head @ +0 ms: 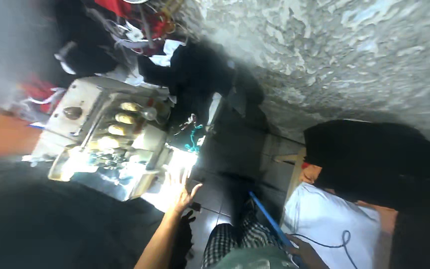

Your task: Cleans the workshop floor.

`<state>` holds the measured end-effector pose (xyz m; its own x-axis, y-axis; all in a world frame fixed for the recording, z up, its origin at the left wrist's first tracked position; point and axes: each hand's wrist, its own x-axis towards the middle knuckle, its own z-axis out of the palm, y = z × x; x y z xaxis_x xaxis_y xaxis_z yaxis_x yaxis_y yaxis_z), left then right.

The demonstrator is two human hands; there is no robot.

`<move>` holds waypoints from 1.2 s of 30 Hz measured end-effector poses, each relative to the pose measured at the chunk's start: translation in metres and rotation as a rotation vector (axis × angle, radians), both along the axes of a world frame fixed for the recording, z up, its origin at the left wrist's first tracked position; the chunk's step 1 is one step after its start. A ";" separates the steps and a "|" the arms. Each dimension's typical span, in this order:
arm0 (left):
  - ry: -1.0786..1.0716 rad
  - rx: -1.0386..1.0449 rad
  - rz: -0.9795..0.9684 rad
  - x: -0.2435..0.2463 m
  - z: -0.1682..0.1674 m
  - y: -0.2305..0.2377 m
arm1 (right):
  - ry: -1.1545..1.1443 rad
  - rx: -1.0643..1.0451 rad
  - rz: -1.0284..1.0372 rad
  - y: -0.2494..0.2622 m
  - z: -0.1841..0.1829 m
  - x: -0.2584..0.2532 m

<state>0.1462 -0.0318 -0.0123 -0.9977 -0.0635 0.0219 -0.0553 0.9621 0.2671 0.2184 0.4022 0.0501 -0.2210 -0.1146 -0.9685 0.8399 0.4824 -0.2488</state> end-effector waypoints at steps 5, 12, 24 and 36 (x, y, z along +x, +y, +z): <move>-0.042 0.006 0.007 -0.002 0.003 -0.002 | 0.184 0.254 -0.309 -0.006 -0.035 -0.007; -0.036 0.004 -0.040 -0.005 0.011 -0.002 | 0.072 0.292 -0.311 -0.004 -0.129 -0.023; -0.082 -0.040 -0.406 -0.038 0.058 0.022 | -0.073 0.225 -0.469 -0.025 -0.140 0.090; -0.745 -0.068 -1.016 -0.234 0.016 0.175 | -0.080 -0.047 -0.845 -0.139 -0.024 0.175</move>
